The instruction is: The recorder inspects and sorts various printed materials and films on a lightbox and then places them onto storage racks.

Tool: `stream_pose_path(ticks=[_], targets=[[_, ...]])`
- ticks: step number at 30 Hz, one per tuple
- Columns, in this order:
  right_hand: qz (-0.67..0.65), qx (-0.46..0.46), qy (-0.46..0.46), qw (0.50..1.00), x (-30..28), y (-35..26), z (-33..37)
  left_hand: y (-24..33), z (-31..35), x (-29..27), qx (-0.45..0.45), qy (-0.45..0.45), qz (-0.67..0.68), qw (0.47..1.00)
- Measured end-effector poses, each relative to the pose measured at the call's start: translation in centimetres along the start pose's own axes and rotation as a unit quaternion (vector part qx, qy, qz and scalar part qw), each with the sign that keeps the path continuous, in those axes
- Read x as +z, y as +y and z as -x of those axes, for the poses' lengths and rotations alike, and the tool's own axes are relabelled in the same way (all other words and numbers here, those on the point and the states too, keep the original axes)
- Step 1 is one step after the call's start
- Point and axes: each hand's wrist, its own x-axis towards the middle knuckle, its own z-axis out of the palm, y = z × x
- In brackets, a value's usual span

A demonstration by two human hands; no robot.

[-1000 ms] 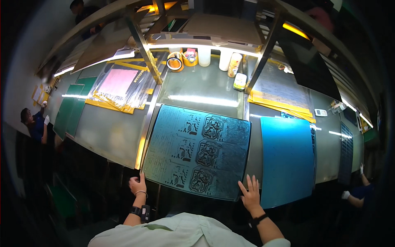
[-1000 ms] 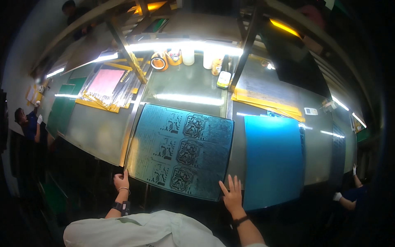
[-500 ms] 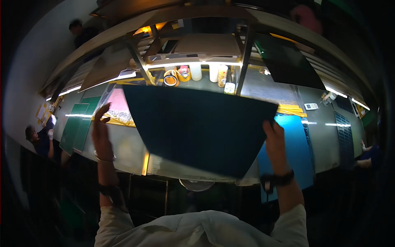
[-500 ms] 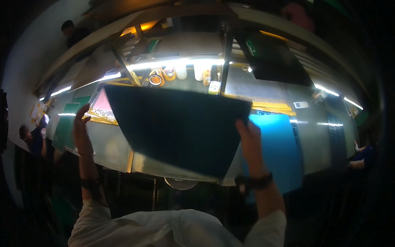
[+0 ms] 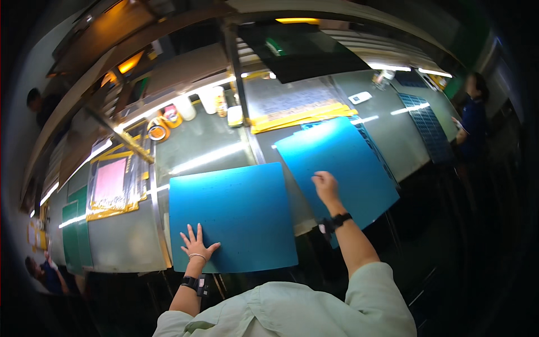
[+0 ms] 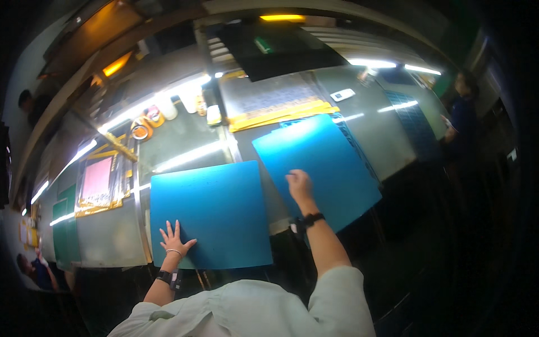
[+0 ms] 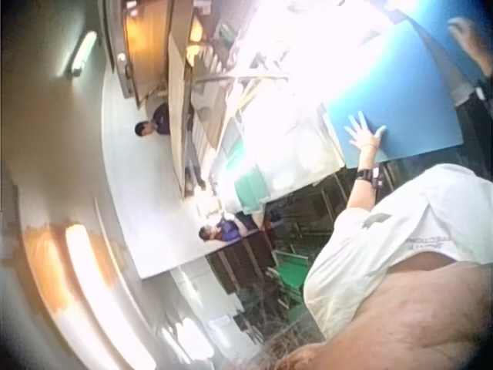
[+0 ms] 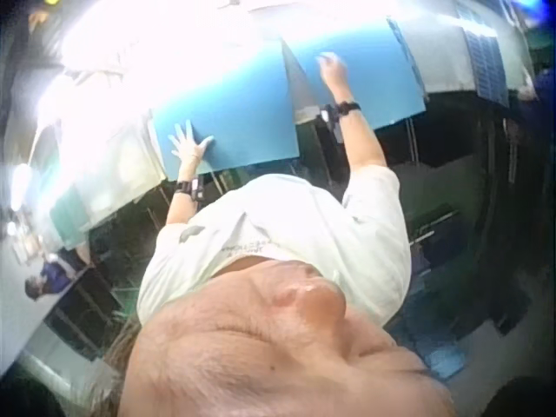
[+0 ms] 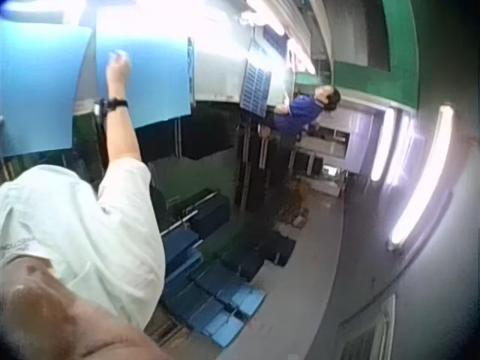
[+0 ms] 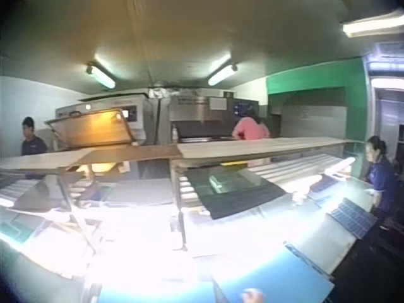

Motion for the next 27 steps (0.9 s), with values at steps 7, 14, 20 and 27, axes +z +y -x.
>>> stream_pose_path(ticks=[7, 14, 20, 27], targets=[[0.233, 0.386, 0.272, 0.85, -16.9, 13.1, 12.8, 2.6, -0.6, -0.7, -0.02, -0.008, -0.003, 1.0], [-0.308, 0.438, 0.149, 0.831, -17.5, 14.7, 13.9, 4.4, 0.0, -3.0, 0.0, -0.034, -0.081, 0.996], [-0.583, 0.452, 0.15, 0.658, -18.7, 4.5, 12.1, 8.8, 0.7, -5.3, 0.157, 0.075, -0.026, 0.984], [-0.413, 0.317, 0.282, 0.806, -29.9, -5.6, 13.3, 19.2, 5.3, -11.6, 0.463, -0.07, 0.322, 0.823]])
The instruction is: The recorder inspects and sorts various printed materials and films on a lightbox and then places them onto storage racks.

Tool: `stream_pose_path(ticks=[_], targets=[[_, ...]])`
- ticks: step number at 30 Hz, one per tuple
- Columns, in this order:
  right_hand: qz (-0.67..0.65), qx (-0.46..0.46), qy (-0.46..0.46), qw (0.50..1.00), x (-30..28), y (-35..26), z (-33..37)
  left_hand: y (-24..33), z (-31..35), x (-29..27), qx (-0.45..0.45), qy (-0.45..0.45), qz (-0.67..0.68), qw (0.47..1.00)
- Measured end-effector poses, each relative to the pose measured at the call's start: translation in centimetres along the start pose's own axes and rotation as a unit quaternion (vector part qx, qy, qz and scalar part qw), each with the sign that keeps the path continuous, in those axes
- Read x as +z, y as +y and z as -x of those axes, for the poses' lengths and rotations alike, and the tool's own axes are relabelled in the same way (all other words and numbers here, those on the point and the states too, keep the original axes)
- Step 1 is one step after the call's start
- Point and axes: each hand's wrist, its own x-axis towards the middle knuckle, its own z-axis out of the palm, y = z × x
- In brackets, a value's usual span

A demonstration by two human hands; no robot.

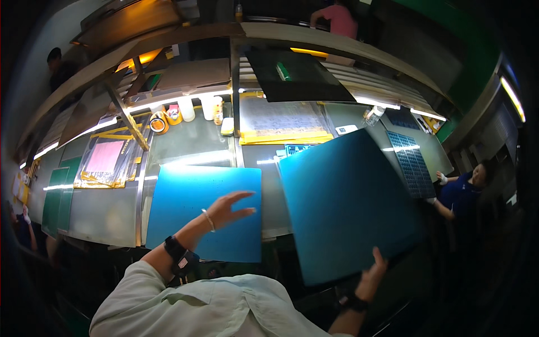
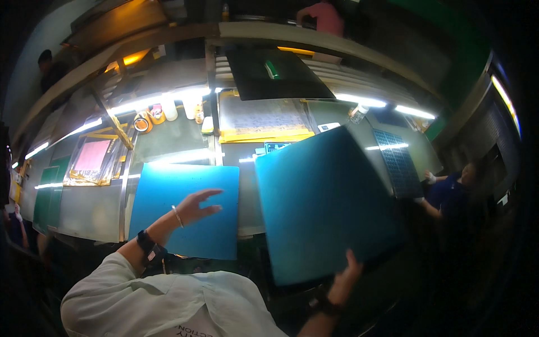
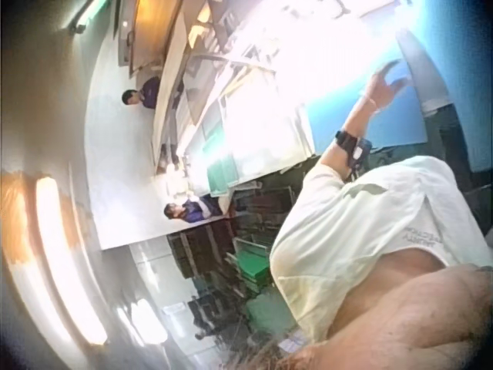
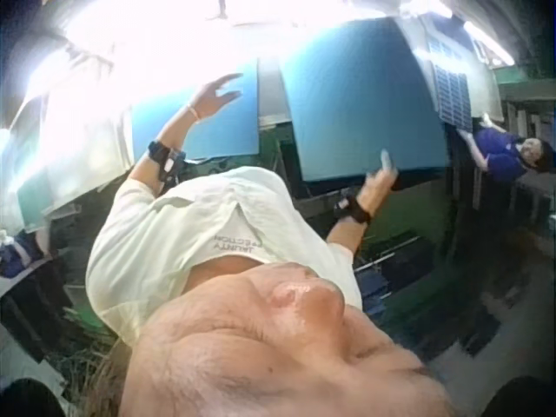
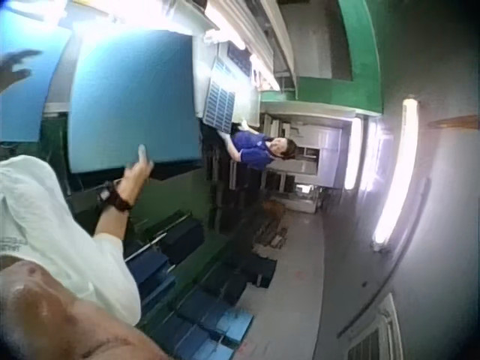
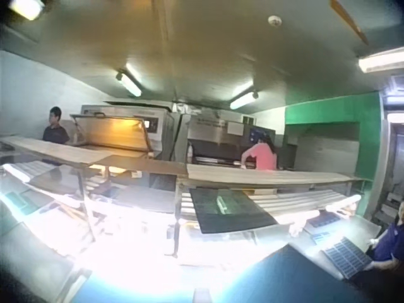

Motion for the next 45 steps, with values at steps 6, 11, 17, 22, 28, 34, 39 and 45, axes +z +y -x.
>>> stream_pose_path(ticks=[6, 11, 17, 22, 28, 34, 39, 45], targets=[[0.293, -0.339, 0.005, 0.894, -3.2, -6.2, 3.9, 7.8, -2.5, 5.4, 0.024, -0.301, 0.687, 0.661], [0.506, -0.61, -0.372, 0.482, 2.1, -5.7, 5.0, 9.2, -5.6, 8.9, -0.163, -0.141, 0.637, 0.74], [0.565, -0.516, -0.445, 0.465, 5.9, 3.8, 6.7, -3.1, -9.3, 14.2, -0.294, -0.07, 0.706, 0.641], [0.493, -0.438, -0.506, 0.556, 6.1, 13.1, 6.0, -5.6, -10.9, 15.9, -0.346, 0.007, 0.663, 0.664], [0.473, -0.429, -0.481, 0.6, 5.7, 14.0, 4.3, -7.6, -10.2, 17.1, -0.335, -0.009, 0.677, 0.655], [0.401, -0.112, -0.252, 0.873, 8.5, 5.8, -2.1, -7.8, -9.1, 16.1, -0.417, 0.035, 0.426, 0.802], [0.416, -0.586, -0.344, 0.604, 12.7, -2.9, 0.1, -6.5, -10.1, 18.8, -0.472, 0.086, 0.332, 0.812], [0.402, -0.665, -0.346, 0.526, 11.1, -8.8, 6.0, -7.3, -11.7, 21.8, -0.389, 0.057, 0.396, 0.83]])
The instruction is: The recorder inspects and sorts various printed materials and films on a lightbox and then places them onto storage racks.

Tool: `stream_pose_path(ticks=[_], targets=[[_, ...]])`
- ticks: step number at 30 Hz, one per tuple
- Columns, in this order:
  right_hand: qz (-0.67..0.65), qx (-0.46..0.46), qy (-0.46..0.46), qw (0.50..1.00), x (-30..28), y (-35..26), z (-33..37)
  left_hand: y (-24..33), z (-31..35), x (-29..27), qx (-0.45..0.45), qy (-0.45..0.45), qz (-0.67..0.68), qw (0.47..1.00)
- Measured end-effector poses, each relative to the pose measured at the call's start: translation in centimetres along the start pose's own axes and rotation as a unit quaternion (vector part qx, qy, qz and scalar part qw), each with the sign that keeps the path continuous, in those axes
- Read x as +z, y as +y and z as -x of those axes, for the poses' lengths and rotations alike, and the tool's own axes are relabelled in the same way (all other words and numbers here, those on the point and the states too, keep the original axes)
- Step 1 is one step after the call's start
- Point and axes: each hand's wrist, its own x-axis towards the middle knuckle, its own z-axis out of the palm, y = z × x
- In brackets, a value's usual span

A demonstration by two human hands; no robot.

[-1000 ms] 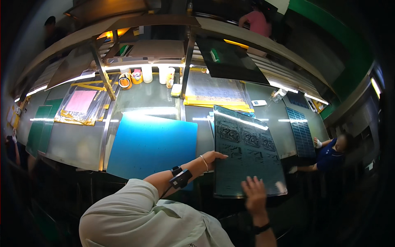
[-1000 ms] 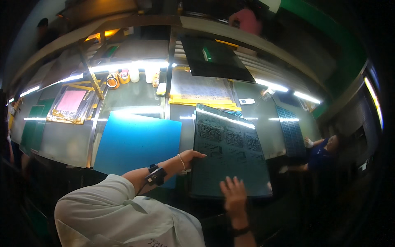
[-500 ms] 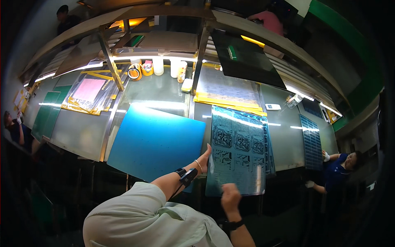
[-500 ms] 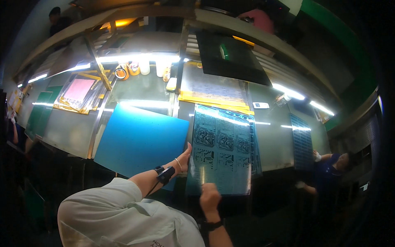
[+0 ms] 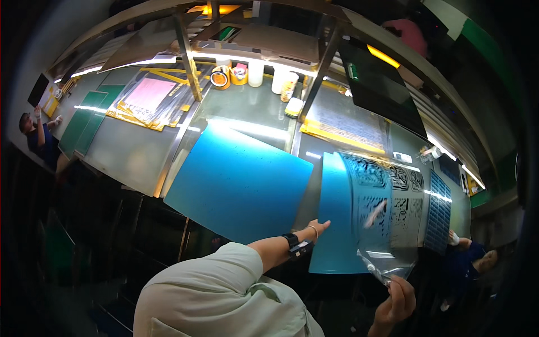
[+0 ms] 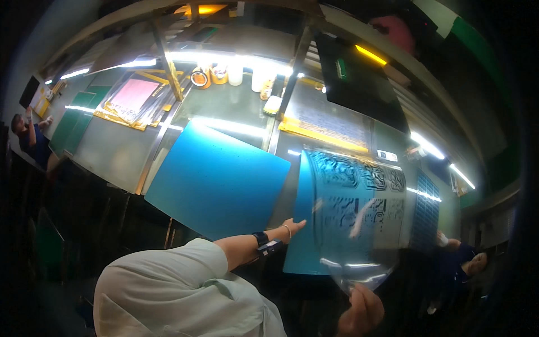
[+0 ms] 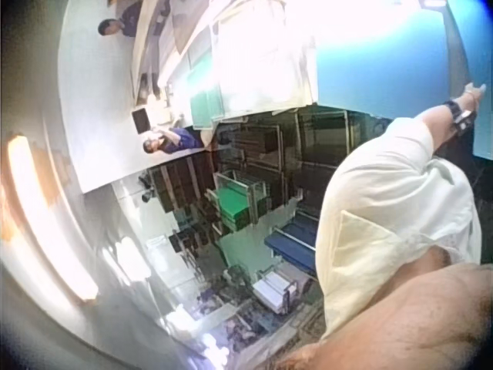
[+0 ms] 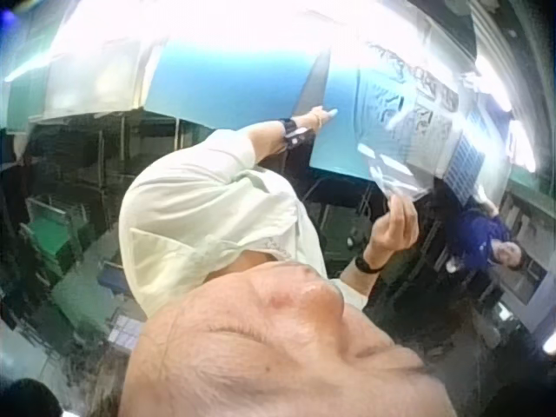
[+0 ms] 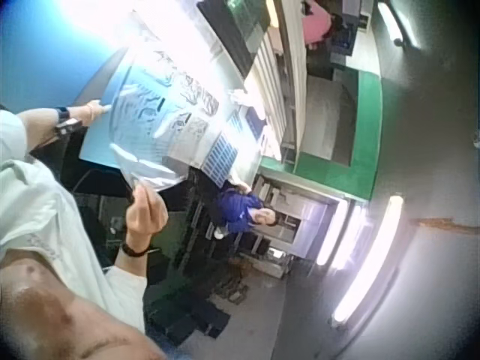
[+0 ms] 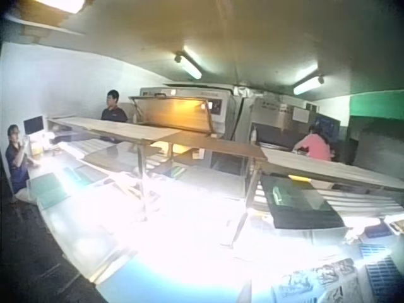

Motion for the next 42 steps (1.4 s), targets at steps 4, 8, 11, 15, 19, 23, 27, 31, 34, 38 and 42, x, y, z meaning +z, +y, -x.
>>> stream_pose_path(ticks=[4, 8, 11, 15, 19, 23, 27, 31, 34, 38, 42], targets=[[0.031, 0.078, -0.08, 0.993, 0.2, 1.4, 5.2, 1.5, 1.8, -4.0, 0.02, -0.14, 0.088, 0.986], [-0.118, 0.243, -0.109, 0.957, 5.6, 0.6, 11.8, 0.4, 5.0, -18.2, 0.061, -0.251, 0.483, 0.837], [-0.293, 0.394, -0.1, 0.865, 11.5, -1.5, 14.8, -0.7, 7.9, -26.9, 0.291, -0.2, 0.094, 0.931], [-0.395, 0.573, -0.102, 0.71, 16.7, -2.6, 18.6, 1.7, 14.4, -31.0, -0.006, -0.071, 0.255, 0.964], [-0.447, 0.668, -0.046, 0.593, 20.3, -6.4, 17.6, -1.5, 16.9, -35.3, 0.033, 0.154, -0.105, 0.982], [-0.472, 0.658, -0.087, 0.58, 24.1, -9.8, 16.0, -2.2, 18.7, -39.2, 0.222, 0.374, -0.231, 0.87], [-0.316, 0.583, -0.129, 0.737, 27.4, -12.2, 18.3, -4.6, 20.2, -43.5, 0.103, 0.316, -0.202, 0.921], [-0.26, 0.551, -0.126, 0.783, 27.4, -13.5, 19.3, -5.8, 22.9, -42.9, 0.0, 0.26, -0.195, 0.946], [-0.252, 0.55, -0.125, 0.787, 27.7, -13.8, 19.1, -6.9, 23.1, -43.3, 0.038, 0.312, -0.225, 0.922], [-0.239, 0.525, -0.137, 0.805, 27.7, -13.9, 19.4, -8.5, 22.6, -44.5, 0.076, 0.35, -0.203, 0.911], [-0.267, 0.573, -0.153, 0.76, 27.9, -13.9, 19.9, -8.6, 22.6, -43.8, 0.063, 0.372, -0.219, 0.9]])
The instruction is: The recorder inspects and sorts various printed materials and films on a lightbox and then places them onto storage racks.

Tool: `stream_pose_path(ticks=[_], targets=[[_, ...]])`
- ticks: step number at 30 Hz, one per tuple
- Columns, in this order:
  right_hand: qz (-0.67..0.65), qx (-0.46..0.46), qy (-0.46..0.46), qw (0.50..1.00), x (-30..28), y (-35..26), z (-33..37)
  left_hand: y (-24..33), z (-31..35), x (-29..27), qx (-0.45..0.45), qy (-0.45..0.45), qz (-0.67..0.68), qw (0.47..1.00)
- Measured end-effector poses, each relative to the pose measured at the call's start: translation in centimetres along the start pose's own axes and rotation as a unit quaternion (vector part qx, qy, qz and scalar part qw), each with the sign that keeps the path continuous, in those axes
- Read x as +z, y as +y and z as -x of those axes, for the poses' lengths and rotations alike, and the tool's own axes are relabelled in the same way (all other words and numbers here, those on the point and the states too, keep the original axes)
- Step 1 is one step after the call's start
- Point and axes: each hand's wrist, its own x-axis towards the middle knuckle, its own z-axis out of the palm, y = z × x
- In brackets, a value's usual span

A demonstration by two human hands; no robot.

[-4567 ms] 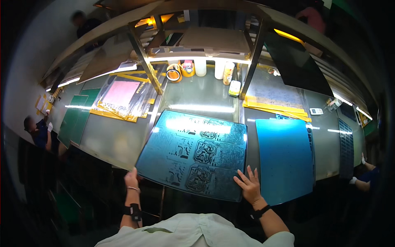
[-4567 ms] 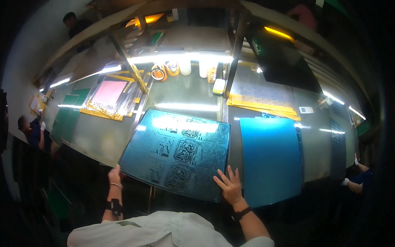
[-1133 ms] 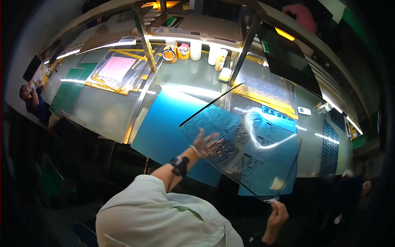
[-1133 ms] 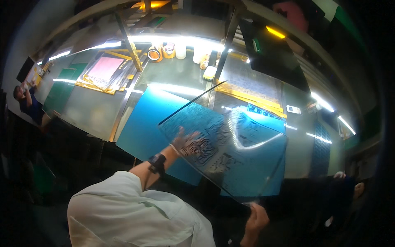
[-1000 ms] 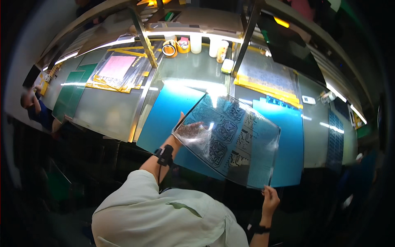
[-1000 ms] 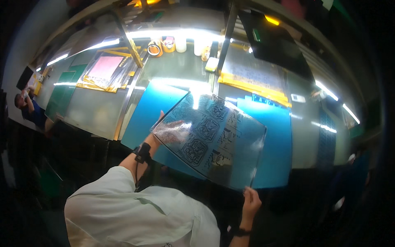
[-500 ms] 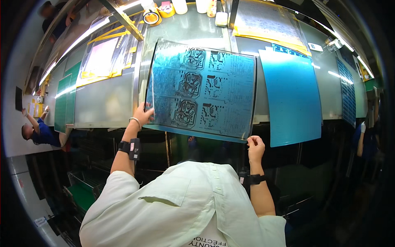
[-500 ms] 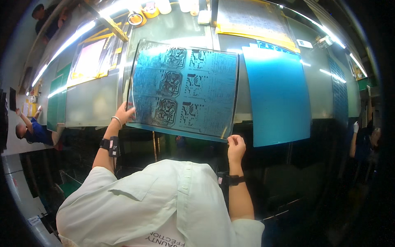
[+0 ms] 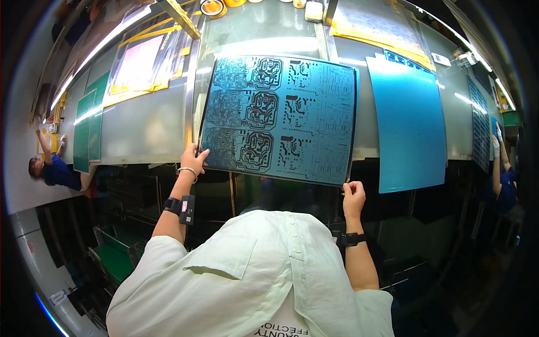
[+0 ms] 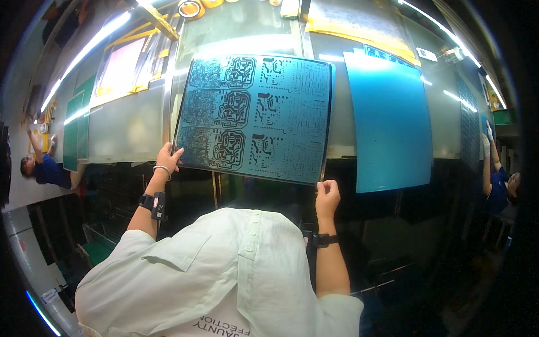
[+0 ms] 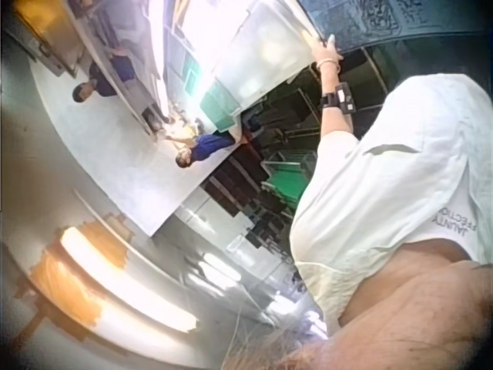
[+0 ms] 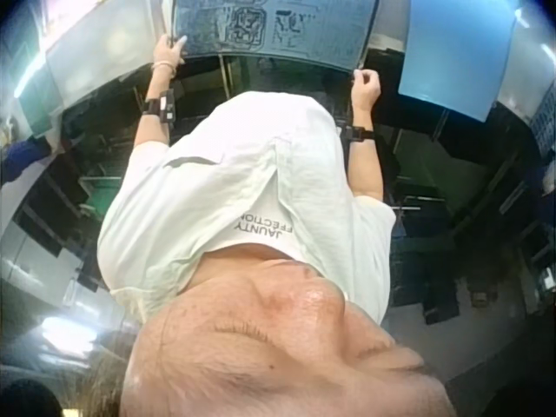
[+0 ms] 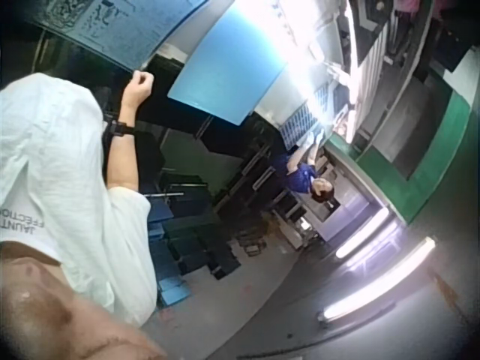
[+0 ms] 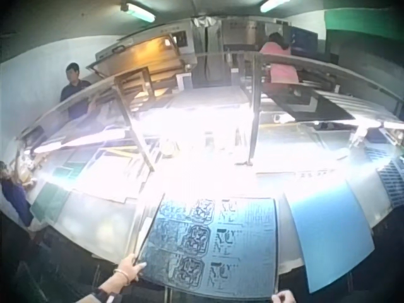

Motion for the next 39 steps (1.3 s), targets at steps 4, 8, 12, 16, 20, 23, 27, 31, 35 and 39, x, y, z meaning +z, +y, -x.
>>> stream_pose_path(ticks=[4, 8, 12, 16, 20, 23, 27, 31, 35, 39], targets=[[-0.05, 0.002, -0.017, 0.999, 0.8, 0.7, -0.1, -2.7, -0.3, -0.7, -0.046, 0.0, 0.064, 0.997], [-0.07, -0.011, -0.01, 0.997, 1.5, 1.0, 0.1, -3.4, -0.2, 0.0, -0.017, 0.065, 0.244, 0.968], [-0.045, -0.03, -0.017, 0.998, 1.0, 2.3, 0.1, -0.8, 0.1, -0.3, 0.103, 0.091, 0.201, 0.97], [-0.057, -0.012, -0.036, 0.998, 0.7, 1.2, 0.0, -3.6, 1.0, 0.2, 0.208, 0.215, -0.039, 0.953], [-0.053, -0.003, -0.05, 0.997, 1.0, 1.1, -0.2, -5.4, 1.6, 1.0, 0.169, 0.223, -0.054, 0.958], [-0.058, 0.003, -0.054, 0.997, 0.8, 1.5, 0.0, -6.1, 1.1, 1.5, 0.162, 0.237, -0.045, 0.957], [-0.064, 0.016, -0.05, 0.997, 0.7, 1.9, -0.2, -5.9, 1.1, 1.8, 0.098, 0.238, -0.058, 0.964], [-0.063, 0.02, -0.047, 0.997, 1.0, 1.4, -0.1, -6.4, 1.3, 2.6, -0.028, 0.245, -0.029, 0.969], [-0.067, 0.025, -0.047, 0.996, 0.8, 1.4, -0.2, -7.4, 0.6, 3.6, -0.058, 0.16, 0.229, 0.958], [0.11, -0.028, -0.03, 0.993, -1.3, 1.0, -1.1, -8.8, 2.2, 4.6, -0.031, 0.128, 0.219, 0.967]])
